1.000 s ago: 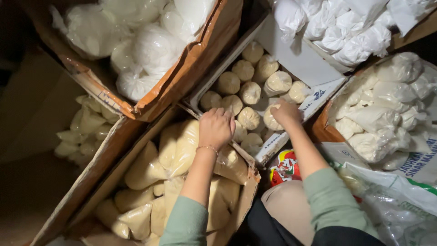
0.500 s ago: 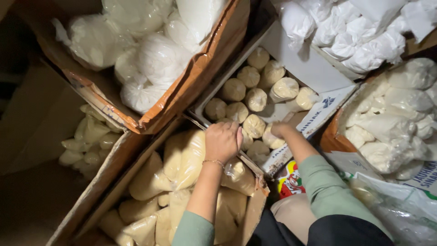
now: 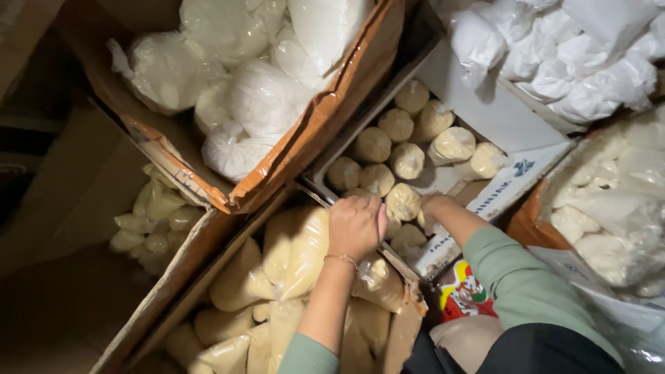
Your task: The person repeatedly picks up individually wrapped beige items from one cardboard box and places them into an adjacent box. The hands handle the items one at a time, occasionally adjusting their position within the boxes.
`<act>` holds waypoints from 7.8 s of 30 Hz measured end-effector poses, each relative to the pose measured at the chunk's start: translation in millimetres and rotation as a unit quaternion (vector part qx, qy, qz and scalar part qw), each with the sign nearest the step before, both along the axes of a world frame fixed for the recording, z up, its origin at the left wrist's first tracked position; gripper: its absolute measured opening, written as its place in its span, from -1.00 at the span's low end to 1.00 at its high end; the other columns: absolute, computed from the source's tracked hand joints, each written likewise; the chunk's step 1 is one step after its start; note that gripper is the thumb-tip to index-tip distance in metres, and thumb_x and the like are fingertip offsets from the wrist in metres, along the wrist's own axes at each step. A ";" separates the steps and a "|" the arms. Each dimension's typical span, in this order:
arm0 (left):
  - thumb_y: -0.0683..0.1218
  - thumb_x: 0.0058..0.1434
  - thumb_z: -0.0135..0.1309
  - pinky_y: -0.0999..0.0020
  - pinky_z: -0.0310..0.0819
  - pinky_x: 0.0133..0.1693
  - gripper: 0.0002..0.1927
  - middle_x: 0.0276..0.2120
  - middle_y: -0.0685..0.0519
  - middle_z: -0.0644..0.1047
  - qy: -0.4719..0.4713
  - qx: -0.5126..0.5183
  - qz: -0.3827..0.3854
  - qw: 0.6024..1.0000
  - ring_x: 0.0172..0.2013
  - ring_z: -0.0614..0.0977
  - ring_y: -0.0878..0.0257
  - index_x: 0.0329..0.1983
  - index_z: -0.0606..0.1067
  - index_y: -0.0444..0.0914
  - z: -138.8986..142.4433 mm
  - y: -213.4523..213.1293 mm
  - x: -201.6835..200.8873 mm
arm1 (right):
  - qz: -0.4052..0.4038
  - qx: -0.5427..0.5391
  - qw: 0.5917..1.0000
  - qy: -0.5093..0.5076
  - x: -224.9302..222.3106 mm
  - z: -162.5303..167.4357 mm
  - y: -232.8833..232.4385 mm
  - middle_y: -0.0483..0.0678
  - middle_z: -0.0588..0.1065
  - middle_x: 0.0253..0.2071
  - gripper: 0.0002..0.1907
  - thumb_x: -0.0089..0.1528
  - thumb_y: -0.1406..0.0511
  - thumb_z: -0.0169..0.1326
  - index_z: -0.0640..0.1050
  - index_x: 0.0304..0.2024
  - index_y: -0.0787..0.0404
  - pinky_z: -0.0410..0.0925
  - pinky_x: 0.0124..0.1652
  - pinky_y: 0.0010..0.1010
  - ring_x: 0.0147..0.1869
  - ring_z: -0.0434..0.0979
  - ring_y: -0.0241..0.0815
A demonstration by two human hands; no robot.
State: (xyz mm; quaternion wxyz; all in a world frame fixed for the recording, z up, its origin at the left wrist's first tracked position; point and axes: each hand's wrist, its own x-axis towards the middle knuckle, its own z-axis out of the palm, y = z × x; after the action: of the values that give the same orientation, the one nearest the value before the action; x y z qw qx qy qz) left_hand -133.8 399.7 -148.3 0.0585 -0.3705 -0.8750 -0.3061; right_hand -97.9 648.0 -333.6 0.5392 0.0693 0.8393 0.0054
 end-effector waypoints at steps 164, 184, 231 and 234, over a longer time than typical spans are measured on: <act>0.14 0.10 0.11 -0.06 0.40 -0.05 -0.44 -0.04 -0.21 0.58 0.039 -0.156 0.175 0.971 0.05 0.54 -0.19 0.10 0.56 -0.24 -69.3 -123.2 26.2 | -0.150 -0.072 0.893 0.418 -20.4 -21.8 51.9 0.27 0.21 0.18 -0.28 -0.10 0.38 0.39 0.39 0.09 0.06 0.25 0.22 0.06 0.28 0.20 0.41; 0.11 0.12 0.10 -0.07 0.40 -0.03 -0.55 -0.20 -0.21 0.57 0.003 -0.190 0.189 0.963 0.05 0.55 -0.21 -0.02 0.59 -0.23 -77.8 -125.4 25.5 | -0.483 -0.027 0.763 0.428 -15.5 -40.4 25.5 0.47 0.21 0.32 -0.02 0.08 0.17 0.38 0.13 0.38 0.33 0.32 0.24 -0.07 0.31 0.35 0.42; -0.02 0.27 0.12 -0.01 0.14 0.34 -0.51 0.25 -0.19 0.44 -0.182 0.193 0.106 0.958 0.33 0.31 -0.23 0.22 0.41 -0.31 -57.6 -75.0 130.8 | -0.171 -0.251 0.765 0.568 85.2 225.8 -172.0 0.28 0.54 -0.09 -0.75 0.25 0.38 0.01 0.54 -0.04 0.30 0.39 -0.01 -0.03 -0.01 0.52 0.31; -0.11 0.45 -0.09 0.08 0.36 0.24 -0.74 0.07 -0.14 0.59 -0.226 0.267 0.127 0.928 0.21 0.53 -0.09 -0.01 0.58 -0.30 -61.0 -65.6 123.4 | -0.146 -0.262 0.779 0.550 74.9 222.6 -160.1 0.26 0.55 -0.10 -0.76 0.25 0.35 0.01 0.54 -0.05 0.31 0.40 -0.01 -0.04 -0.02 0.54 0.29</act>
State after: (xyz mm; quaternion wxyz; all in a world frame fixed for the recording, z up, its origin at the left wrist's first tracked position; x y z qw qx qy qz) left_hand -10.4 334.1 -209.4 -0.0054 -0.1477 -0.7906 -0.5943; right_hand -22.9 487.8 -111.0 -0.0225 0.0382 0.9422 -0.3322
